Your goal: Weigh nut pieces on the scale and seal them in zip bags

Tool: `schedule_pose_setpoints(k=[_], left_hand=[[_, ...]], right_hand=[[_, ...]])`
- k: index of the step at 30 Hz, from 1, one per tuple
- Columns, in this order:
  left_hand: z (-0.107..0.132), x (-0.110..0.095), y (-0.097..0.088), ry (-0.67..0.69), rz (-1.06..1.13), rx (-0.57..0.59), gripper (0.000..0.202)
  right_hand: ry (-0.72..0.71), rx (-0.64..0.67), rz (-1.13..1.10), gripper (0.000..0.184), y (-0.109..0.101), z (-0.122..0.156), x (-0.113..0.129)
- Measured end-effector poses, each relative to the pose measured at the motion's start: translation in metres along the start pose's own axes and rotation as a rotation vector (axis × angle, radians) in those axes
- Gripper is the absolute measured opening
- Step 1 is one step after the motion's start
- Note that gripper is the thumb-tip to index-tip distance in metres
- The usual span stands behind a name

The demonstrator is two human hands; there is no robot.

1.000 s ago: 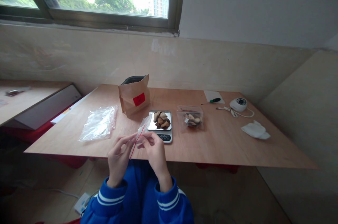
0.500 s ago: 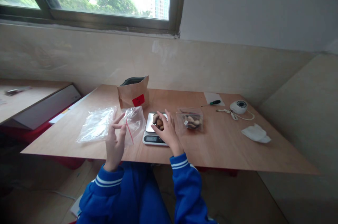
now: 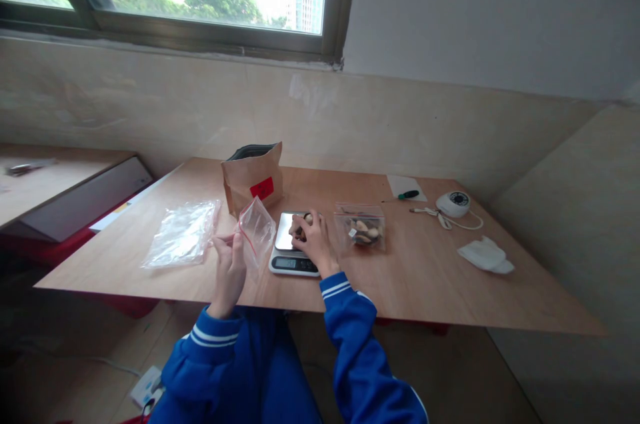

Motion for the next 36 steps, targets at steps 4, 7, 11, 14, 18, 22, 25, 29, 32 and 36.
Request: schedule_pose_setpoints(k=[4, 7, 11, 14, 18, 22, 25, 29, 32, 36], left_hand=[[0.003, 0.003, 0.004, -0.049, 0.018, -0.007, 0.031], [0.005, 0.003, 0.007, -0.111, 0.026, 0.026, 0.032], [0.006, 0.002, 0.009, -0.147, 0.024, 0.056, 0.034], [0.006, 0.003, 0.012, -0.155, 0.047, 0.074, 0.034], [0.006, 0.004, 0.018, -0.149, 0.084, 0.065, 0.031], [0.006, 0.001, 0.024, -0.147, 0.129, 0.085, 0.030], [0.006, -0.002, 0.025, -0.112, 0.149, 0.089, 0.030], [0.009, -0.005, 0.020, -0.120, 0.127, 0.034, 0.030], [0.012, -0.008, 0.016, -0.156, 0.134, -0.014, 0.031], [0.012, -0.009, 0.013, -0.203, 0.192, -0.046, 0.031]], right_hand=[[0.000, -0.068, -0.027, 0.037, 0.000, -0.003, -0.003], [0.000, -0.131, -0.067, 0.030, -0.001, -0.010, -0.003], [0.022, -0.215, -0.182, 0.035, -0.003, -0.019, -0.002], [0.006, -0.300, -0.297, 0.045, -0.010, -0.024, 0.007], [0.018, -0.436, -0.702, 0.049, -0.025, -0.029, 0.036], [0.080, -0.172, -1.141, 0.025, -0.030, -0.033, 0.078], [0.176, 0.048, -1.186, 0.027, -0.025, -0.032, 0.096], [0.236, 0.166, -0.909, 0.037, -0.020, -0.027, 0.095], [0.099, 0.233, -0.678, 0.039, -0.022, -0.024, 0.100], [-0.034, 0.297, -0.598, 0.040, -0.031, -0.022, 0.117]])
Point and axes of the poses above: each hand's wrist, its own z-axis away from the middle knuckle, its own y-axis out of the palm, x = y × z, the point moved 2 cm from there along -z, towards the middle knuckle, and after that the axes turned 9 degrees about -z, right-handed, at the moved point
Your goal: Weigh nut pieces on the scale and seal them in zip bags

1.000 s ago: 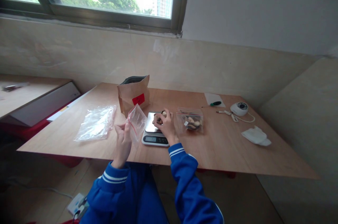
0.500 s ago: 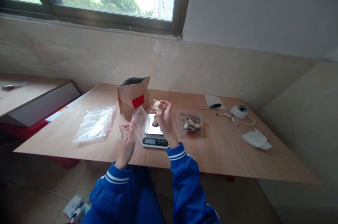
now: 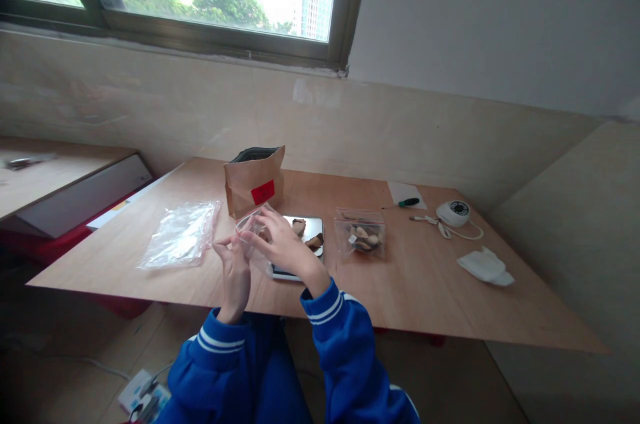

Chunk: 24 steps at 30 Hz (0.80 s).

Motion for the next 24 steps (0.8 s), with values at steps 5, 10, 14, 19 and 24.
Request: schedule_pose_setpoints(k=[5, 10, 14, 19, 24], left_hand=[[-0.005, 0.009, -0.005, -0.083, 0.138, 0.025, 0.037], [-0.009, 0.016, -0.007, -0.178, 0.397, 0.013, 0.031], [-0.009, 0.019, -0.009, -0.197, 0.435, 0.027, 0.028], [-0.008, 0.020, -0.012, -0.222, 0.418, 0.053, 0.028], [-0.006, 0.018, -0.009, -0.229, 0.431, 0.080, 0.029]], right_hand=[[-0.040, -0.171, -0.054, 0.037, -0.015, 0.010, -0.001], [0.123, -0.498, 0.364, 0.026, -0.037, 0.036, -0.066], [0.129, -0.458, 0.514, 0.031, -0.038, 0.051, -0.111], [0.134, -0.445, 0.510, 0.019, -0.041, 0.051, -0.113], [0.019, -0.530, 0.219, 0.017, -0.039, 0.042, -0.071]])
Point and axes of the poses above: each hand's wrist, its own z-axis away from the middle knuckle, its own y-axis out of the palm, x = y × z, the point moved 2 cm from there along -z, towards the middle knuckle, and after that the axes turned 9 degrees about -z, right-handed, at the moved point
